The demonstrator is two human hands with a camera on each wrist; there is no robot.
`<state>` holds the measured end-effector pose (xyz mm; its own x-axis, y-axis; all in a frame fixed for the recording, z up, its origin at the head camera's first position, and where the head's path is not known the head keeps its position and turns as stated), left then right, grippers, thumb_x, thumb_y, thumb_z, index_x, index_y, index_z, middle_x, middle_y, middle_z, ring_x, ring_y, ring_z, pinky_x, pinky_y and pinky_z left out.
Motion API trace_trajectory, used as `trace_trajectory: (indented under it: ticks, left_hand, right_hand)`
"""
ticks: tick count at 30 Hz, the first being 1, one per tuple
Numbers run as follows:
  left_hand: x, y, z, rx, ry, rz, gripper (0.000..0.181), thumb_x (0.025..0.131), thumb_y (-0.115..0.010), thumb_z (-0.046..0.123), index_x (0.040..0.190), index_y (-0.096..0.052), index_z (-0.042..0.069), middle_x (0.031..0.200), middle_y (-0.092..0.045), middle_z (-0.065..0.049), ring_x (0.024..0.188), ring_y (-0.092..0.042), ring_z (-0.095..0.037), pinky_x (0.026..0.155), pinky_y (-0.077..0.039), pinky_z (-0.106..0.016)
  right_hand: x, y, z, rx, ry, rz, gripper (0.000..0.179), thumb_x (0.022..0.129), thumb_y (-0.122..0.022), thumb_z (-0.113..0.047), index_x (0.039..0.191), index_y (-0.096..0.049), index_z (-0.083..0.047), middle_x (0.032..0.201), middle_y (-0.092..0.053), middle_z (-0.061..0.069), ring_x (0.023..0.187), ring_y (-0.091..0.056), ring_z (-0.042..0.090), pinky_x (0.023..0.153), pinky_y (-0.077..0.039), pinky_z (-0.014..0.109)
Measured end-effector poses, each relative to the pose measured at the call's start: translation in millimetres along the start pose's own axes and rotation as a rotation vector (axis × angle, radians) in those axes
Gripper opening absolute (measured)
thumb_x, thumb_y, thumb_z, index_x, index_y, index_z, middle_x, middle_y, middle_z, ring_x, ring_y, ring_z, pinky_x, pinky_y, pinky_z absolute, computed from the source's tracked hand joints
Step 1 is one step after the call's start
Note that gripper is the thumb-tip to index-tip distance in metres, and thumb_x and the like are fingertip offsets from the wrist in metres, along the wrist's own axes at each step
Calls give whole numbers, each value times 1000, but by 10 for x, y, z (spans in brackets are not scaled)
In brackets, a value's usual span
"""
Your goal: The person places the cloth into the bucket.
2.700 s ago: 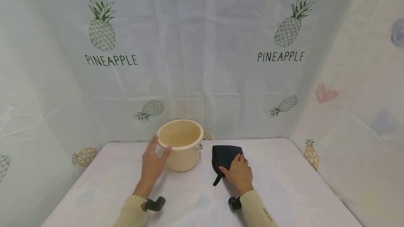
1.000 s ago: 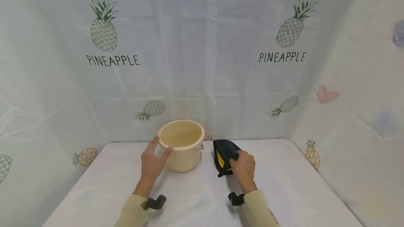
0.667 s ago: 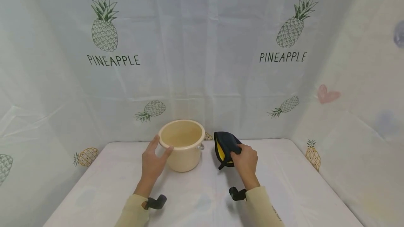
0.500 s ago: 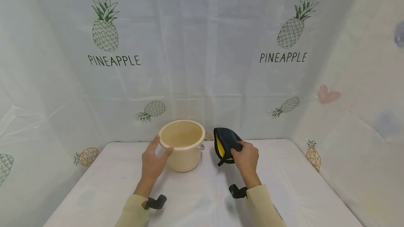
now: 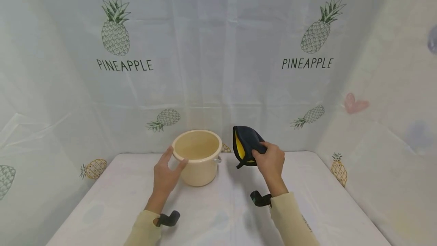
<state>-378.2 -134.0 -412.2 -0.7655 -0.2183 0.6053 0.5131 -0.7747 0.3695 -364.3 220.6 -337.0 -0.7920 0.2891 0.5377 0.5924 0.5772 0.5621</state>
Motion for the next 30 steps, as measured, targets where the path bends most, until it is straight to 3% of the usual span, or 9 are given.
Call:
trace_trajectory:
  ticks: [19, 30]
  left_hand:
    - [15, -2, -21, -24, 33, -12, 91, 82, -73, 59, 147, -46, 2, 151, -45, -13, 140, -41, -31, 114, -33, -49]
    - [29, 39, -1, -45, 60, -8, 87, 80, -78, 53, 145, -49, 2, 149, -48, -14, 138, -43, -33, 113, -34, -51]
  right_hand:
    - [193, 247, -348, 42, 27, 40, 41, 85, -76, -19, 117, -70, 4, 111, -68, 29, 97, -65, 45, 80, -56, 55]
    - [234, 220, -451, 87, -4, 14, 43, 86, -76, -22, 120, -69, 3, 117, -67, 27, 102, -64, 44, 84, -56, 53]
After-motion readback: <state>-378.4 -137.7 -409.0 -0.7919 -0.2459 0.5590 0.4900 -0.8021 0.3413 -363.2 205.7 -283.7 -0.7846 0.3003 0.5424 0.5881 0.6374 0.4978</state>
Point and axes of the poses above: each hand's wrist, its own x-axis towards the middle knuckle, its own y-axis out of the back of the hand, z = x × y, the point moved 5 cm from there along x, towards the middle knuckle
